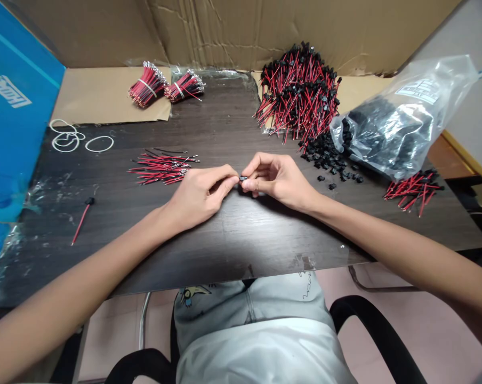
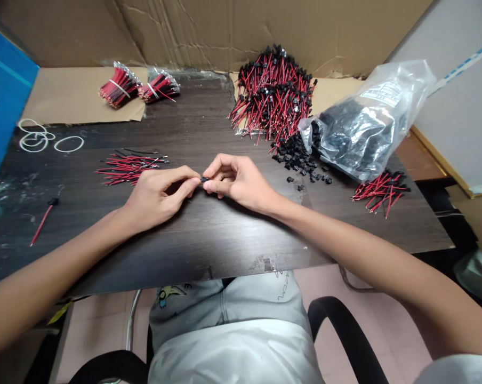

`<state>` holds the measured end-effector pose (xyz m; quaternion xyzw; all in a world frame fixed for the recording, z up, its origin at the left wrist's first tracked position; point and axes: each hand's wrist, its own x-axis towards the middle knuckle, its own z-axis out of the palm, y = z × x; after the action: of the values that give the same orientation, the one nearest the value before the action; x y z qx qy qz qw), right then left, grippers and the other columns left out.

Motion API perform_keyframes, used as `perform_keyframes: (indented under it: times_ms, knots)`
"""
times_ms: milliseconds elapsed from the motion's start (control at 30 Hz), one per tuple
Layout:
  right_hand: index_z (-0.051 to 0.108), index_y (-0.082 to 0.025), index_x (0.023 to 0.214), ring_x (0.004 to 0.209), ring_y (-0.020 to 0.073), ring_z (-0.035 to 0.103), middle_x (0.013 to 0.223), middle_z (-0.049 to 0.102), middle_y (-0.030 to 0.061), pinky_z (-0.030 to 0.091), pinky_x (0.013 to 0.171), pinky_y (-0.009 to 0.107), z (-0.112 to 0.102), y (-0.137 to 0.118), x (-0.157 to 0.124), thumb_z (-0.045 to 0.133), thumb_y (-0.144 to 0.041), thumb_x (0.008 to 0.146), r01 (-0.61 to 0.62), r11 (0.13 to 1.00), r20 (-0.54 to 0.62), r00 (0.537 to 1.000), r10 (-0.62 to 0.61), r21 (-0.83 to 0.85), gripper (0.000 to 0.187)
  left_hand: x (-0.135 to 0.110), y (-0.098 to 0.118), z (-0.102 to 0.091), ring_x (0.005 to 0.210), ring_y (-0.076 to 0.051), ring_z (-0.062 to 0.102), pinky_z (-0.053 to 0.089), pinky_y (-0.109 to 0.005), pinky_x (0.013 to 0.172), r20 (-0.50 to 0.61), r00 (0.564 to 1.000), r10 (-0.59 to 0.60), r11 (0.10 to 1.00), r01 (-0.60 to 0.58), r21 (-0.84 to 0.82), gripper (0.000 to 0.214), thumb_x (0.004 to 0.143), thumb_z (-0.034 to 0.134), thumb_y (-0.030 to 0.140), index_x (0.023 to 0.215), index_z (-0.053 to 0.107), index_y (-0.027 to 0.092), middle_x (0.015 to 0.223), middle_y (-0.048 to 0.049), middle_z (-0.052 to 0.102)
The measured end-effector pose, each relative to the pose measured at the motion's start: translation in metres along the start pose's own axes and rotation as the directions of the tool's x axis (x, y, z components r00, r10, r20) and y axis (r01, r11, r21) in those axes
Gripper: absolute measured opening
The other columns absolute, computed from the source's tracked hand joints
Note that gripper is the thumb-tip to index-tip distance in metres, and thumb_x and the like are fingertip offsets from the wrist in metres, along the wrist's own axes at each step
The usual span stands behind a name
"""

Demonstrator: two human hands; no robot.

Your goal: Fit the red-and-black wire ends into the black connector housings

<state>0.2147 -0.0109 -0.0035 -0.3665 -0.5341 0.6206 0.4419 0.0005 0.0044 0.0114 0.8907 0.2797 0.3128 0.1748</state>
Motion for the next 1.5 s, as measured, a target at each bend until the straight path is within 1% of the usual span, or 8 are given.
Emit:
perform_keyframes:
  times_ms: [200, 367, 567, 733, 933, 1067, 1200, 1500]
  knots:
    - [0.064, -0.015, 0.083, 0.059, 0.0096, 0.062, 0.068, 0.070, 0.0000, 0.051, 0.058, 0.023, 0.000, -0.001, 0.000, 0.098, -0.031, 0.067, 0.017, 1.000, 0.004, 1.000, -0.016, -0.026, 0.041, 0.001, -0.002, -0.001, 0.064, -0.008, 0.061, 0.043, -0.020, 0.066, 0.037, 0.999, 0.015, 0.999, -0.016, 0.042, 0.021, 0.105, 0.054, 0.022, 0.095, 0.071, 0.015, 0.080, 0.0008, 0.073]
    - [0.064, -0.017, 0.084, 0.057, 0.0091, 0.061, 0.072, 0.071, 0.0002, 0.051, 0.052, 0.022, -0.003, -0.007, 0.000, 0.098, -0.036, 0.067, 0.086, 0.996, -0.077, 0.993, -0.087, -0.013, 0.042, 0.005, -0.015, -0.023, 0.078, -0.013, 0.068, 0.047, -0.024, 0.075, 0.057, 0.998, 0.005, 0.987, -0.014, 0.157, 0.025, 0.107, 0.051, 0.031, 0.103, 0.072, 0.017, 0.094, -0.0023, 0.078]
    - [0.065, -0.020, 0.082, 0.063, 0.0117, 0.062, 0.072, 0.065, -0.0019, 0.051, 0.048, 0.023, -0.013, -0.005, 0.004, 0.095, -0.033, 0.067, 0.162, 0.987, -0.318, 0.936, -0.152, 0.002, 0.036, 0.010, -0.033, -0.069, 0.077, -0.016, 0.062, 0.045, -0.031, 0.078, -0.117, 0.956, -0.270, 0.869, 0.294, 0.398, 0.032, 0.104, 0.049, 0.039, 0.101, 0.073, 0.019, 0.092, -0.0036, 0.075]
    - [0.064, -0.021, 0.081, 0.061, 0.0115, 0.061, 0.070, 0.064, -0.0025, 0.051, 0.047, 0.023, -0.013, -0.004, 0.005, 0.094, -0.035, 0.068, 0.137, 0.990, -0.318, 0.938, -0.138, -0.023, 0.035, 0.014, -0.033, -0.085, 0.079, -0.020, 0.059, 0.037, -0.033, 0.069, 0.121, 0.853, -0.507, 0.749, 0.367, 0.552, 0.022, 0.093, 0.057, 0.037, 0.093, 0.071, 0.020, 0.089, -0.0051, 0.071]
    - [0.063, -0.019, 0.082, 0.051, 0.0084, 0.057, 0.069, 0.066, -0.0032, 0.049, 0.045, 0.023, -0.011, -0.006, 0.004, 0.096, -0.038, 0.067, 0.135, 0.989, -0.284, 0.948, -0.145, -0.056, 0.042, 0.013, -0.038, -0.082, 0.076, -0.021, 0.058, 0.036, -0.034, 0.068, 0.259, 0.796, -0.547, 0.730, 0.303, 0.613, 0.017, 0.089, 0.052, 0.034, 0.083, 0.064, 0.023, 0.092, -0.0045, 0.069]
    - [0.061, -0.020, 0.082, 0.049, 0.0074, 0.057, 0.069, 0.065, -0.0037, 0.049, 0.046, 0.023, -0.012, -0.006, 0.003, 0.096, -0.040, 0.069, 0.124, 0.988, -0.271, 0.952, -0.144, -0.089, 0.042, 0.008, -0.049, -0.078, 0.068, -0.017, 0.053, 0.036, -0.033, 0.063, 0.228, 0.863, -0.451, 0.781, 0.258, 0.569, 0.015, 0.088, 0.056, 0.032, 0.078, 0.061, 0.023, 0.085, -0.0030, 0.066]
    - [0.061, -0.020, 0.084, 0.051, 0.0079, 0.056, 0.071, 0.064, -0.0034, 0.047, 0.045, 0.023, -0.011, -0.006, 0.002, 0.096, -0.043, 0.070, 0.106, 0.988, -0.258, 0.957, -0.132, -0.112, 0.044, 0.003, -0.055, -0.072, 0.069, -0.014, 0.051, 0.037, -0.033, 0.061, 0.178, 0.969, -0.171, 0.875, 0.066, 0.479, 0.021, 0.098, 0.051, 0.035, 0.084, 0.059, 0.022, 0.082, -0.0031, 0.062]
    - [0.061, -0.019, 0.085, 0.057, 0.0086, 0.056, 0.074, 0.064, -0.0015, 0.048, 0.046, 0.022, -0.007, -0.007, 0.000, 0.095, -0.045, 0.070, 0.101, 0.985, -0.211, 0.969, -0.130, -0.141, 0.045, -0.002, -0.070, -0.067, 0.075, -0.018, 0.047, 0.044, -0.036, 0.067, 0.071, 0.996, -0.045, 0.860, 0.003, 0.511, 0.022, 0.099, 0.057, 0.042, 0.087, 0.057, 0.023, 0.082, -0.0049, 0.055]
